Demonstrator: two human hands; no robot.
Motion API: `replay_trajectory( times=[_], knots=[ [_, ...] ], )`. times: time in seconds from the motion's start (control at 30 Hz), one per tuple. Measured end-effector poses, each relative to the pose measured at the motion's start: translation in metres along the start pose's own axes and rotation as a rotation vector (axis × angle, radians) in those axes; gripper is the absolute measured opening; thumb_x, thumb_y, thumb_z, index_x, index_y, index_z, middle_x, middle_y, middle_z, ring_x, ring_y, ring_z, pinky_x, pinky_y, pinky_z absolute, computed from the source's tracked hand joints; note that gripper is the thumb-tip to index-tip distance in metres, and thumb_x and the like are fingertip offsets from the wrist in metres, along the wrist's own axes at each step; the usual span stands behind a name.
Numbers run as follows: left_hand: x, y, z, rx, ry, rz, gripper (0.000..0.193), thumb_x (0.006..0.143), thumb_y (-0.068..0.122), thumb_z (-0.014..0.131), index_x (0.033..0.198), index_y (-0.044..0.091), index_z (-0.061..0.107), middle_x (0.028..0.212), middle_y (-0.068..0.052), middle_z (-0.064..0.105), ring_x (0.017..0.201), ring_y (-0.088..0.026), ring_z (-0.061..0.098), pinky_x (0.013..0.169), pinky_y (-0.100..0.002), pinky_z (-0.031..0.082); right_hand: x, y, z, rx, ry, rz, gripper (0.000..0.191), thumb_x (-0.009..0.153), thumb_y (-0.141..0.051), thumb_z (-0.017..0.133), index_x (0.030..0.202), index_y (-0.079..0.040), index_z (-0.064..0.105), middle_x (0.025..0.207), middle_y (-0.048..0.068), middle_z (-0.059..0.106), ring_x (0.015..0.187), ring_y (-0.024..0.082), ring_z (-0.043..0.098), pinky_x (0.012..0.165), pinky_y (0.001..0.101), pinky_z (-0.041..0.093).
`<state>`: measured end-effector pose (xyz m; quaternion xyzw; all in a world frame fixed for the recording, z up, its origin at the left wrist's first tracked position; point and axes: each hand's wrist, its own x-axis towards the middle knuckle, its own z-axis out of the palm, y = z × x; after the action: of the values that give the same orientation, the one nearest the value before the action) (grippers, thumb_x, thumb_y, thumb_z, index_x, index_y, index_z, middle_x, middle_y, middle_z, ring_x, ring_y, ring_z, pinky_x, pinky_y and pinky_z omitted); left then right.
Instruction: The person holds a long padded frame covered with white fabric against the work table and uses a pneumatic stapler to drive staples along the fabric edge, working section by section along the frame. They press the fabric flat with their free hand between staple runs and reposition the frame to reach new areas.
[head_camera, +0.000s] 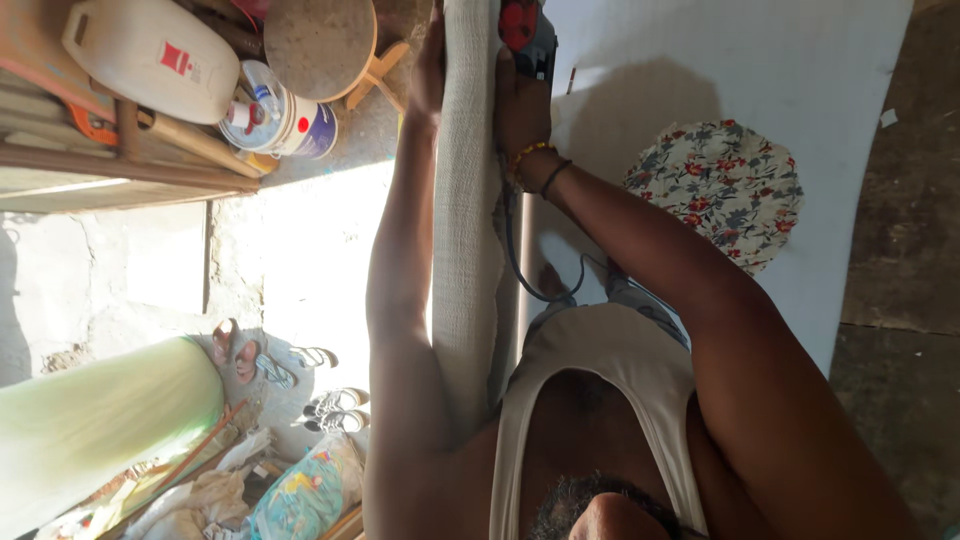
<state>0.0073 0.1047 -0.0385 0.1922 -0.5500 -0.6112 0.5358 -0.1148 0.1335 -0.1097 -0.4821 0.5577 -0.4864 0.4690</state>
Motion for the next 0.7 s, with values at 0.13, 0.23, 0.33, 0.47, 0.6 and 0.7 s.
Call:
replay_trajectory(
  times=[0.13, 0.23, 0.33, 0.47, 0.6, 0.7],
  knots=[
    [0.005, 0.006, 0.003, 0.049, -0.04, -0.054, 0.053, 0.121, 0.036, 0.02, 0.159, 0.002, 0.036, 0.154, -0.018, 0.052, 0.142, -0.028, 0.054, 0.124, -0.044, 0.045, -0.007, -0.007, -0.007, 0.036, -0.006, -0.015, 0.075, 0.106, -0.055, 0.04, 0.081, 0.007, 0.073, 0.063, 0.017, 0.07, 0.059, 0.024, 0.065, 0.061, 0.041, 0.051],
    [0.004, 0.011, 0.003, 0.5, 0.063, -0.077, 0.054, 0.119, 0.03, 0.029, 0.166, 0.005, 0.022, 0.172, -0.015, 0.033, 0.159, -0.026, 0.034, 0.133, -0.037, 0.029, -0.011, -0.012, -0.009, 0.135, 0.035, -0.216, 0.067, 0.108, -0.053, 0.039, 0.105, 0.007, 0.07, 0.084, 0.017, 0.077, 0.076, 0.027, 0.075, 0.073, 0.0399, 0.055],
    [0.001, 0.013, 0.0, 0.816, 0.037, -0.078, 0.053, 0.12, 0.026, 0.033, 0.167, 0.003, 0.029, 0.175, -0.015, 0.029, 0.162, -0.026, 0.022, 0.134, -0.034, 0.019, -0.011, -0.013, -0.008, 0.056, 0.006, -0.025, 0.065, 0.105, -0.052, 0.038, 0.103, 0.002, 0.075, 0.078, 0.016, 0.077, 0.075, 0.027, 0.078, 0.072, 0.039, 0.057],
    [-0.001, 0.016, -0.003, 0.877, 0.0, -0.067, 0.055, 0.12, 0.023, 0.035, 0.169, 0.003, 0.022, 0.179, -0.014, 0.017, 0.164, -0.027, 0.011, 0.136, -0.034, 0.013, -0.009, -0.012, -0.009, -0.007, 0.022, 0.04, 0.064, 0.103, -0.054, 0.041, 0.101, -0.001, 0.076, 0.079, 0.014, 0.078, 0.077, 0.027, 0.077, 0.071, 0.0381, 0.056],
    [-0.005, 0.018, -0.001, 0.885, -0.077, -0.025, 0.054, 0.121, 0.029, 0.033, 0.169, 0.006, 0.027, 0.172, -0.01, 0.022, 0.163, -0.024, 0.019, 0.136, -0.033, 0.018, -0.01, -0.009, -0.007, -0.021, 0.016, 0.086, 0.066, 0.103, -0.053, 0.042, 0.091, 0.003, 0.076, 0.069, 0.016, 0.073, 0.065, 0.027, 0.073, 0.066, 0.0406, 0.054],
    [-0.005, 0.015, 0.003, 0.016, 0.154, -0.158, 0.055, 0.118, 0.034, 0.026, 0.168, 0.011, 0.02, 0.172, -0.011, 0.031, 0.157, -0.025, 0.038, 0.128, -0.035, 0.033, -0.012, -0.009, -0.003, -0.058, 0.018, 0.023, 0.068, 0.105, -0.052, 0.042, 0.084, 0.004, 0.074, 0.061, 0.018, 0.067, 0.056, 0.028, 0.068, 0.061, 0.0428, 0.051]
  ],
)
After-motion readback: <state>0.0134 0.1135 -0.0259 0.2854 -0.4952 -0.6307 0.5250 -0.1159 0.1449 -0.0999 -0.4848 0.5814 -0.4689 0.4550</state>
